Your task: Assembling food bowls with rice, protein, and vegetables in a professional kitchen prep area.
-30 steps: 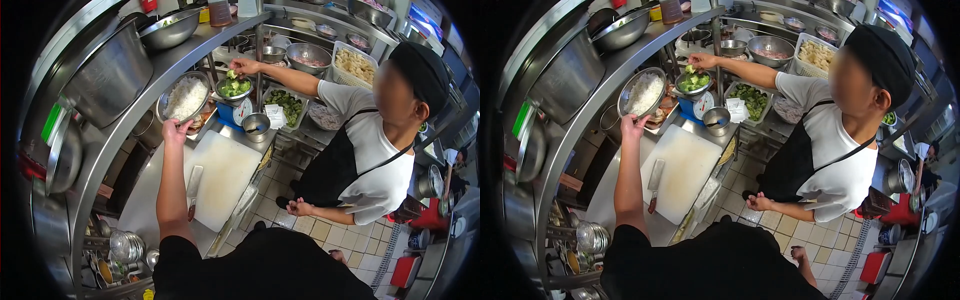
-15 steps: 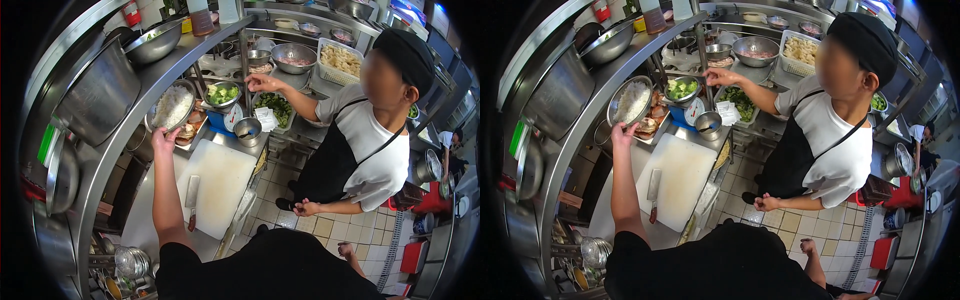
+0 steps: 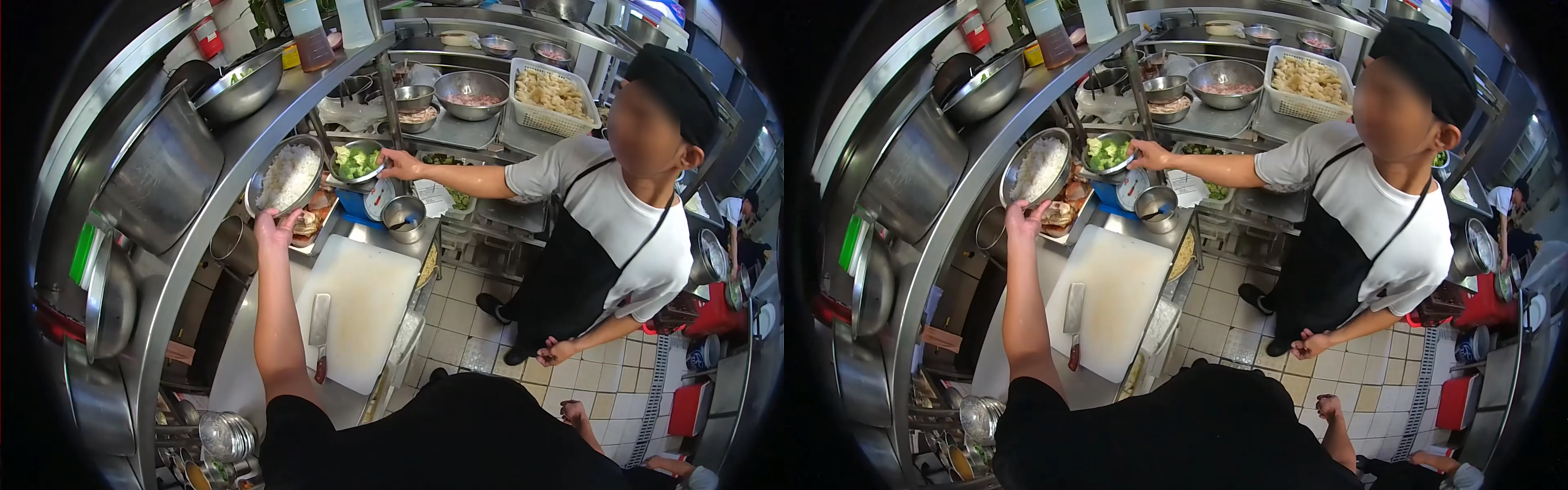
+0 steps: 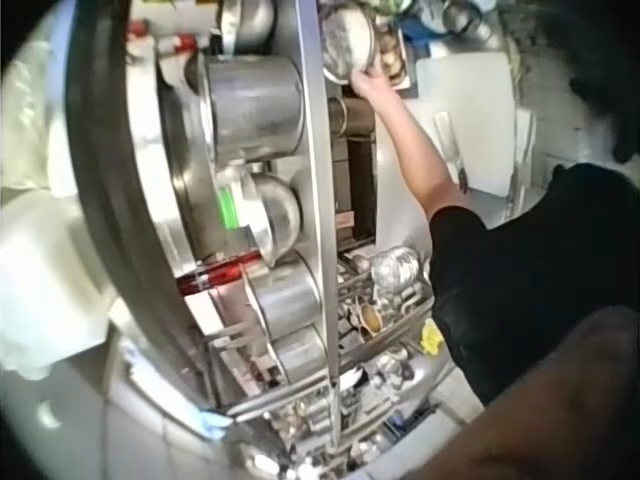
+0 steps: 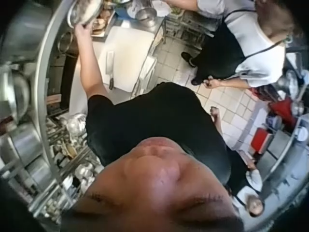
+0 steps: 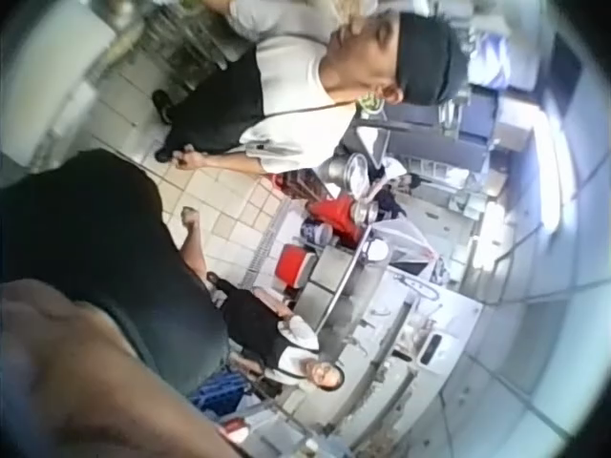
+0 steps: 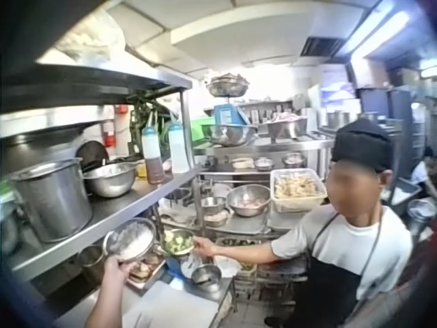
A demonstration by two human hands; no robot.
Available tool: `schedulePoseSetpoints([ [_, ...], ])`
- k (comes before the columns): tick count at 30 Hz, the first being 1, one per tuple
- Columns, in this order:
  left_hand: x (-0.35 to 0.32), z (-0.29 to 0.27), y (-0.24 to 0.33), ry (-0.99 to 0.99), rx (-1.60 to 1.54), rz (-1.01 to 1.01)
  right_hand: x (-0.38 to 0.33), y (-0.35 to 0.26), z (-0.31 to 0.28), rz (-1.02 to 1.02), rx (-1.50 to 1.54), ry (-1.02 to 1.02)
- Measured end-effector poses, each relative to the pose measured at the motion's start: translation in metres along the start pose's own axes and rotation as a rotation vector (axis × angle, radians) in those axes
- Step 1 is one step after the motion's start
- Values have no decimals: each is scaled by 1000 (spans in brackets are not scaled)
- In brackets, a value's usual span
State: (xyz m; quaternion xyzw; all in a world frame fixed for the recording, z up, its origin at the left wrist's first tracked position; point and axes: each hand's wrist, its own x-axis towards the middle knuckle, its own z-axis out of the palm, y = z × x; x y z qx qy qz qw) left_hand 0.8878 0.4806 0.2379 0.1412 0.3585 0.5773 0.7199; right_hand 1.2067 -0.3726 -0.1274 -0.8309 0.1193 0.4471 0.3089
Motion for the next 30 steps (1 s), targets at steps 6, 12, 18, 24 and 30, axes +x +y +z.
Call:
schedulePoseSetpoints([
  [6, 42, 11, -10, -26, 27, 6, -10, -8, 4, 26, 75, 19],
  [12, 65, 34, -60, -54, 168, 39, -2, 24, 4, 30, 62, -1],
  [18, 74, 52, -99, -133, 277, -116, 25, 99, 18, -897, -195, -331],
  [24, 84, 48, -119, -155, 374, -92, 35, 186, 53, -1093, -794, -62],
  [30, 106, 28, -125, -238, 342, -155, 1, 184, 80, -741, -982, -73],
])
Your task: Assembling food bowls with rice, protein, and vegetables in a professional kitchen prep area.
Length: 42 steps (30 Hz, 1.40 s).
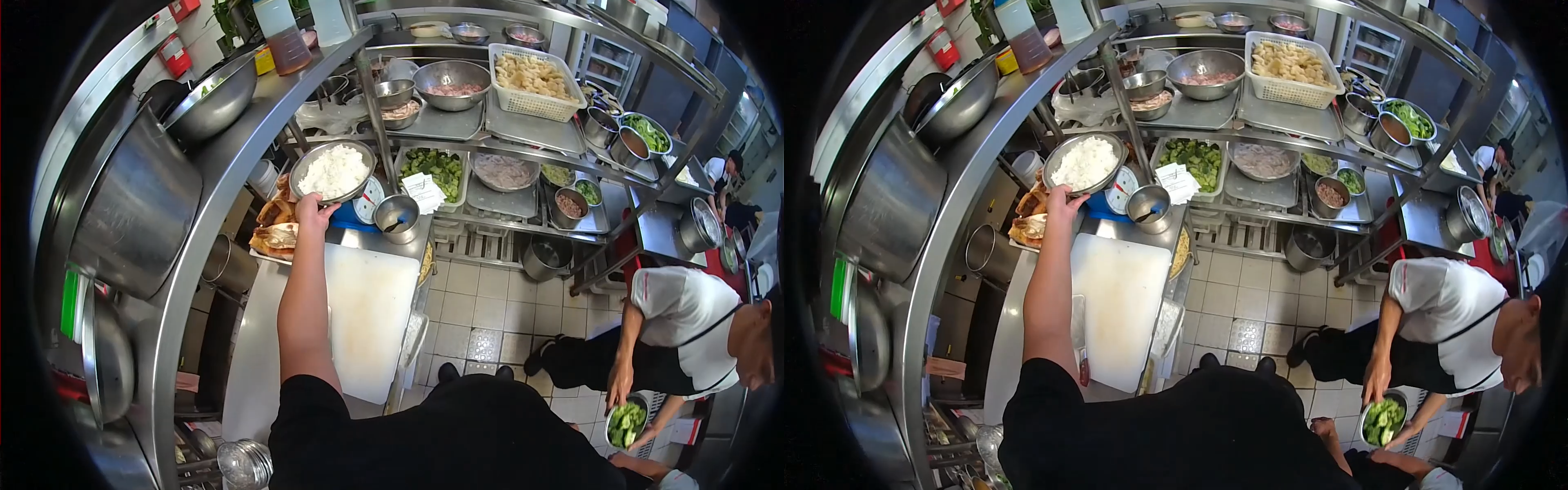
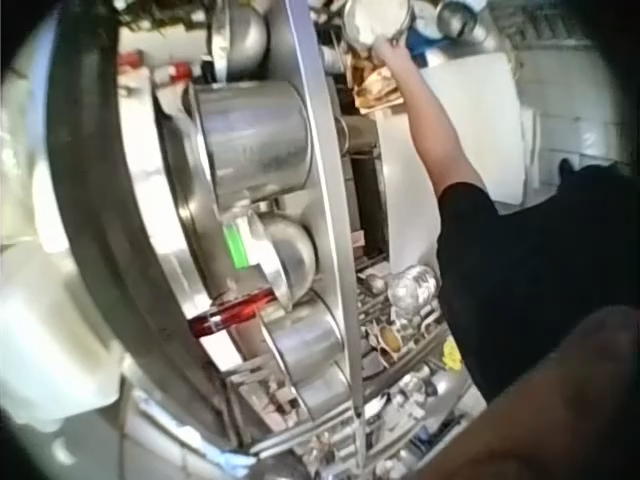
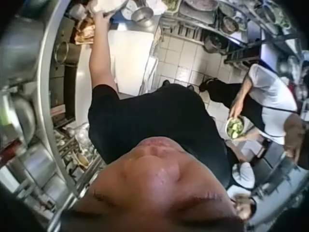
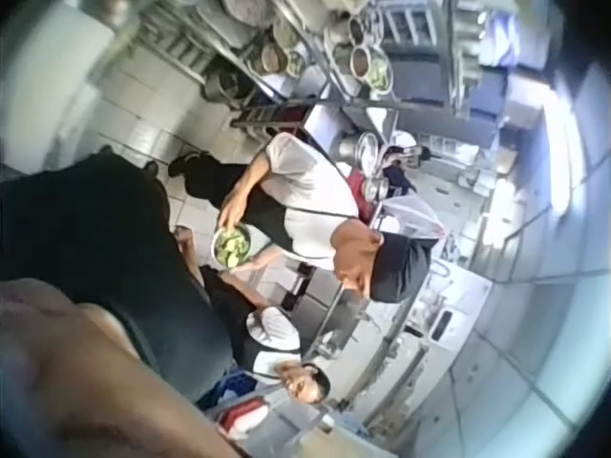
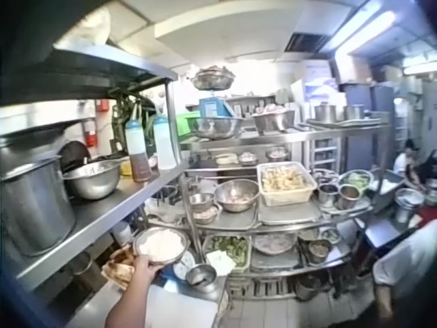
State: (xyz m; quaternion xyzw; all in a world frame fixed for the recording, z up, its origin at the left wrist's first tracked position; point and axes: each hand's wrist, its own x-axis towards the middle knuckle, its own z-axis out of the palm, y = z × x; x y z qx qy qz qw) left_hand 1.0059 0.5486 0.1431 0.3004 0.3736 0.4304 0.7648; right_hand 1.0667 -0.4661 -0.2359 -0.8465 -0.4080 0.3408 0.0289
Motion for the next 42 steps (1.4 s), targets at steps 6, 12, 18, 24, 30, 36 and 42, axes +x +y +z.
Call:
schedulePoseSetpoints([
  [6, -4, -3, -2, 5, 11, -7, 18, -63, -92, 766, 808, -40],
  [12, -5, -5, -2, 7, 11, -24, 96, -39, -114, 289, 1392, -16],
  [18, 3, -16, -6, 20, 33, -53, 144, -60, -152, 507, 1572, 135],
  [24, -29, -7, -3, 44, 43, -55, 153, -51, -157, 542, 1025, 228],
  [30, -68, -6, -46, 321, -40, 268, 130, -13, -153, 354, 296, -25],
  [36, -153, 5, -206, -125, 127, 242, 121, 60, -127, 117, -236, -230],
  [42, -234, 88, -345, -617, 848, 34, 144, 118, -155, 571, 620, -32],
])
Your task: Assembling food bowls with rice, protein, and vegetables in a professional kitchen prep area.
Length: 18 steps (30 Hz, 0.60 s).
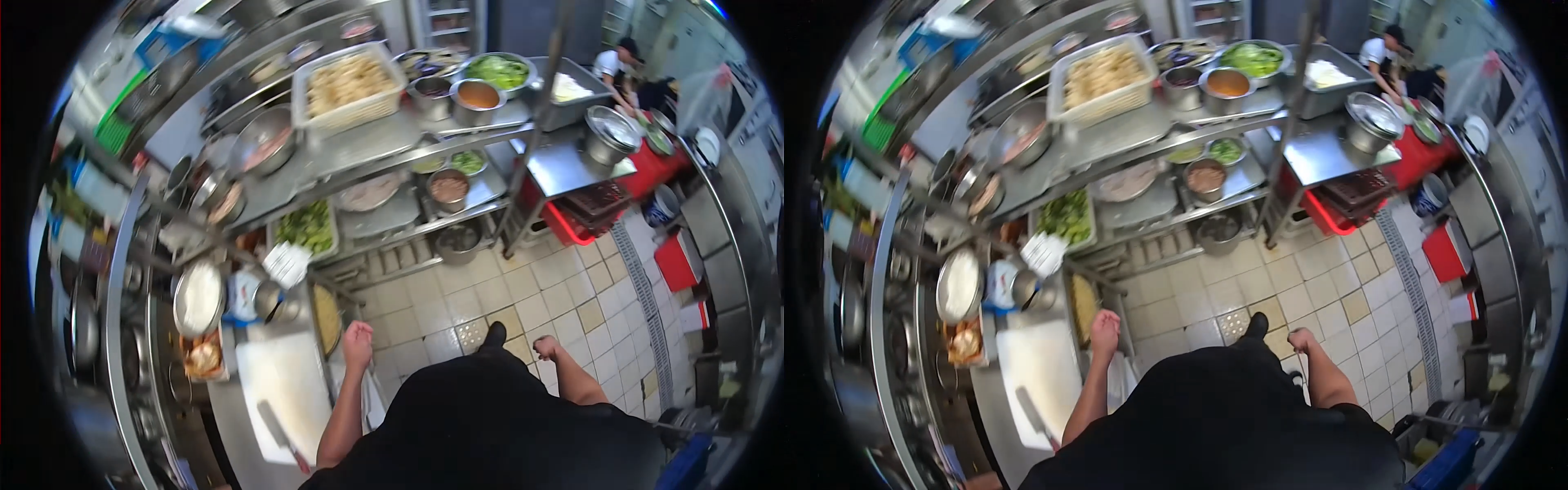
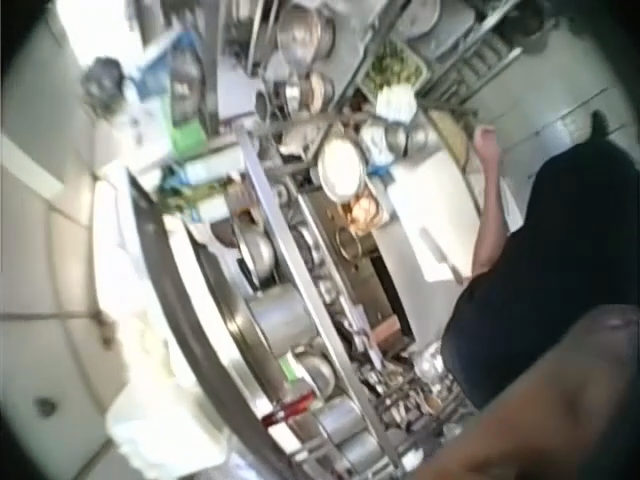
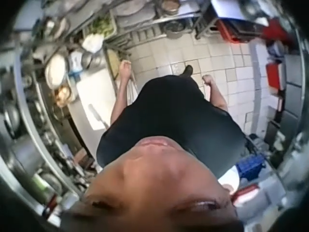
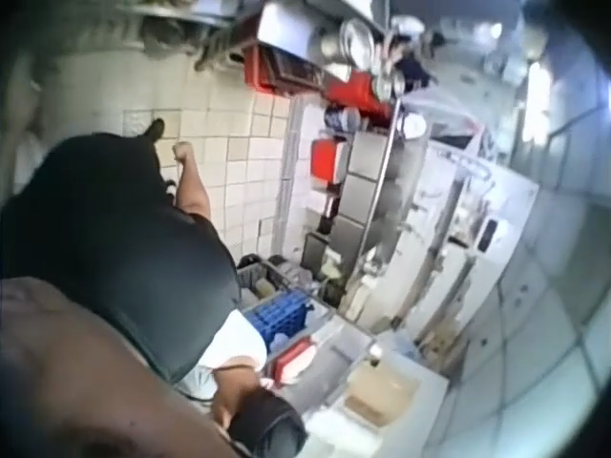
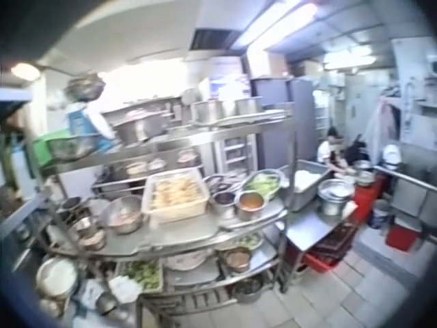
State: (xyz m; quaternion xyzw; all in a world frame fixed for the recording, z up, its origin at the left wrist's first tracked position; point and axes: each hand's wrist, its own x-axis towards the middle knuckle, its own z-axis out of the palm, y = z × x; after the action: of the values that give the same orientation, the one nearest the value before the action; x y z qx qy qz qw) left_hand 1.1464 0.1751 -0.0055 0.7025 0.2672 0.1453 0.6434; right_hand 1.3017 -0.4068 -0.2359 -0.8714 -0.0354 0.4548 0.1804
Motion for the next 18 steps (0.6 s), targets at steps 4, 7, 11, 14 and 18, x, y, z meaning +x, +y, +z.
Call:
schedulePoseSetpoints([
  [4, 40, 97, 27, -173, 216, -17, -11, 9, -96, 96, 441, 100],
  [7, 74, 187, 58, -270, 267, 1, -27, 32, -189, -51, 74, 226],
  [11, 113, 334, 108, -432, 424, 248, -44, 61, -295, -116, -100, 233],
  [14, 149, 455, 157, -520, 429, 492, -31, 65, -355, -130, -169, 247],
  [18, 225, 613, 234, -425, 374, 740, 9, 69, -383, -124, 276, 550],
])
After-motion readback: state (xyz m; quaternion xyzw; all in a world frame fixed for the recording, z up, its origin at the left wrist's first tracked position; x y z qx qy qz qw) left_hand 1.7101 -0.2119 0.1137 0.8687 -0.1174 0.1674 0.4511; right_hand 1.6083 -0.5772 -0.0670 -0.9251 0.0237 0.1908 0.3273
